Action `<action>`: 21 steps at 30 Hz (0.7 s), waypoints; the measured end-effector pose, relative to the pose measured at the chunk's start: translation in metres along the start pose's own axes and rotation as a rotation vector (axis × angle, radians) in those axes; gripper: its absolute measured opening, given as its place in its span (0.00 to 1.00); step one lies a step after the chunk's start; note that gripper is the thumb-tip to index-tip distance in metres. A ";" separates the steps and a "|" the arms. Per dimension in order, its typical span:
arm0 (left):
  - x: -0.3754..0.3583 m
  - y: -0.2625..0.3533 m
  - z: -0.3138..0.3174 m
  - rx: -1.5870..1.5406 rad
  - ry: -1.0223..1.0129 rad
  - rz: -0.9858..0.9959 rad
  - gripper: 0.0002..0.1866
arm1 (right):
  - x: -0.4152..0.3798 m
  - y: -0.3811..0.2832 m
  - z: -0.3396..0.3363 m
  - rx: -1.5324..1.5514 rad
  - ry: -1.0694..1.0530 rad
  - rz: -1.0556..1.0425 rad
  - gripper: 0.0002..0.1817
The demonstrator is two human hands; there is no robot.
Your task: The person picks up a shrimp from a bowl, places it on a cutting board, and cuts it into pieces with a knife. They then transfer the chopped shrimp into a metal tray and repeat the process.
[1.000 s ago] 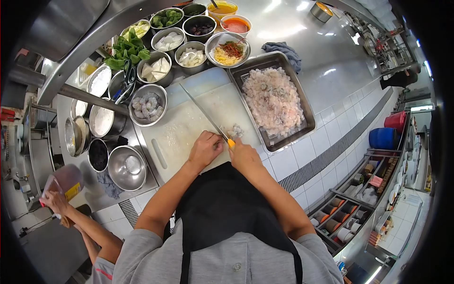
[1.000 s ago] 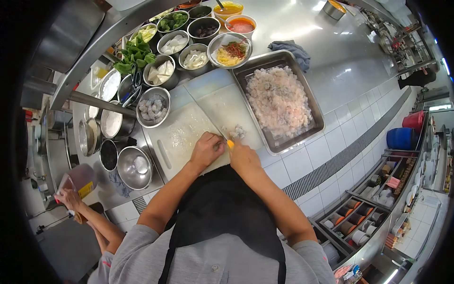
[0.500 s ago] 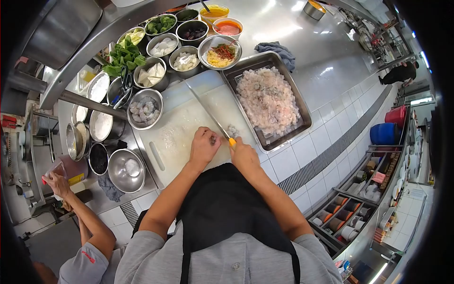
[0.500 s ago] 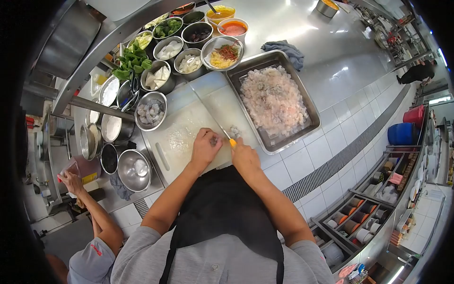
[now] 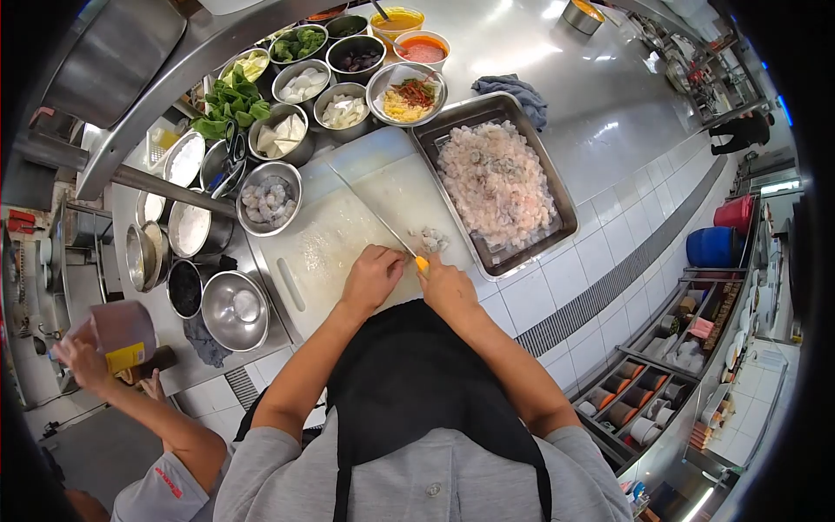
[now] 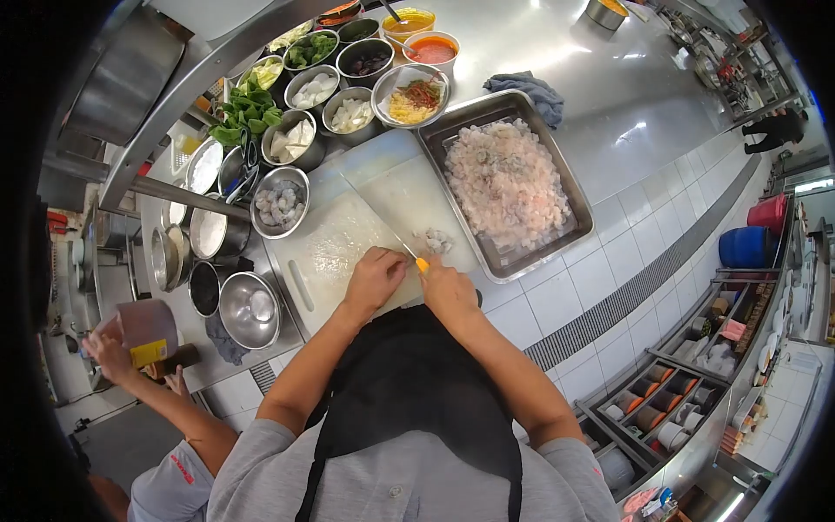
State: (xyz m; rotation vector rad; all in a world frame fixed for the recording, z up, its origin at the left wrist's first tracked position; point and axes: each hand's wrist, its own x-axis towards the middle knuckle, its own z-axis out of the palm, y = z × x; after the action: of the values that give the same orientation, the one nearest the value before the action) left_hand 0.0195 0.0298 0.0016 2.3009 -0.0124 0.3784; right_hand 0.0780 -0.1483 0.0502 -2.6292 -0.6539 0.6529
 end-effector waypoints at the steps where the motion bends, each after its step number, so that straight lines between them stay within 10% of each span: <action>1: 0.001 -0.003 0.002 0.008 -0.012 -0.005 0.07 | 0.000 -0.003 -0.003 -0.005 -0.026 0.006 0.20; 21: 0.006 -0.022 -0.001 -0.003 -0.070 0.071 0.05 | -0.006 -0.019 0.001 -0.069 -0.172 0.163 0.19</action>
State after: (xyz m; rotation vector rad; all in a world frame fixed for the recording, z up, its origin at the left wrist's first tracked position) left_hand 0.0279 0.0464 -0.0121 2.3144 -0.1292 0.3337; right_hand 0.0663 -0.1356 0.0600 -2.7321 -0.5212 0.9287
